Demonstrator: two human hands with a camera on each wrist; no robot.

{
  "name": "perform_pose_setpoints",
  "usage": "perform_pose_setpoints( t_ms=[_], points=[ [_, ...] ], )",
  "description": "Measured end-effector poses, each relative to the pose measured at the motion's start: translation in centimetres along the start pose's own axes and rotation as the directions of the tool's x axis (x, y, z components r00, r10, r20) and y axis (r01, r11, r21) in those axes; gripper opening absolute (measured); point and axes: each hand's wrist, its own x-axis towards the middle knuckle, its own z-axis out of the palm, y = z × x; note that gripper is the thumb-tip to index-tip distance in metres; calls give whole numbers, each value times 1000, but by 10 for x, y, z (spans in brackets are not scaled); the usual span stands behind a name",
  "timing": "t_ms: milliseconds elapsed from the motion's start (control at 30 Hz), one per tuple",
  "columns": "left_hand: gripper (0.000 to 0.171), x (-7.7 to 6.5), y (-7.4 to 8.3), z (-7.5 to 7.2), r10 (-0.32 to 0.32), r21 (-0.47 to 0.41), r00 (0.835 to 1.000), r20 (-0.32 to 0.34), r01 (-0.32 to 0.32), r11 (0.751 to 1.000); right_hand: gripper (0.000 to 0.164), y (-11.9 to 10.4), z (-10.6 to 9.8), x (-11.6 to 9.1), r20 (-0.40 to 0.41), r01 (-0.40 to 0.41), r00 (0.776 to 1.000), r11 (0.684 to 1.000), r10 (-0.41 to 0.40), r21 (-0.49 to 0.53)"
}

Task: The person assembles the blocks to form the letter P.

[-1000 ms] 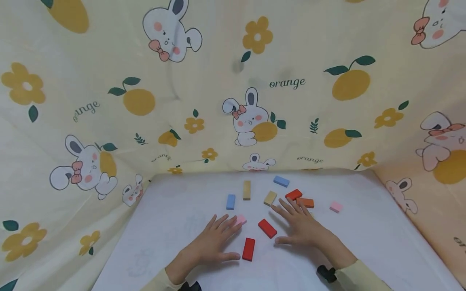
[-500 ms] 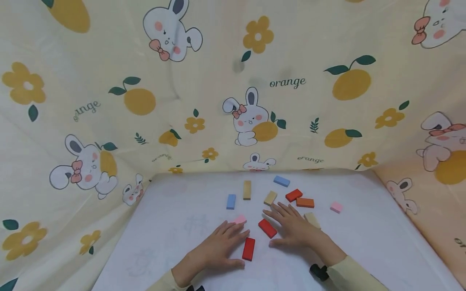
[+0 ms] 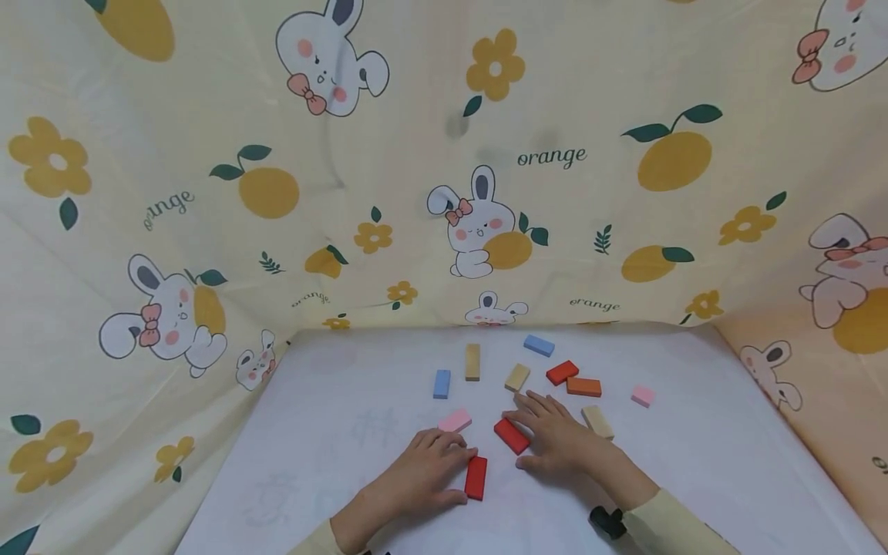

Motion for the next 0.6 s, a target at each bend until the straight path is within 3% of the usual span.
perform_pose_setpoints(
  t_ms=[267, 600],
  points=[
    [68, 0, 4, 1, -72, -15, 997, 4, 72, 997, 82, -2, -2, -2, 30, -24, 999, 999, 23, 33],
    [64, 1, 5, 1, -106, -66, 993, 49, 110, 992, 71, 0, -6, 0, 48, 33, 998, 995, -38, 96]
  ],
)
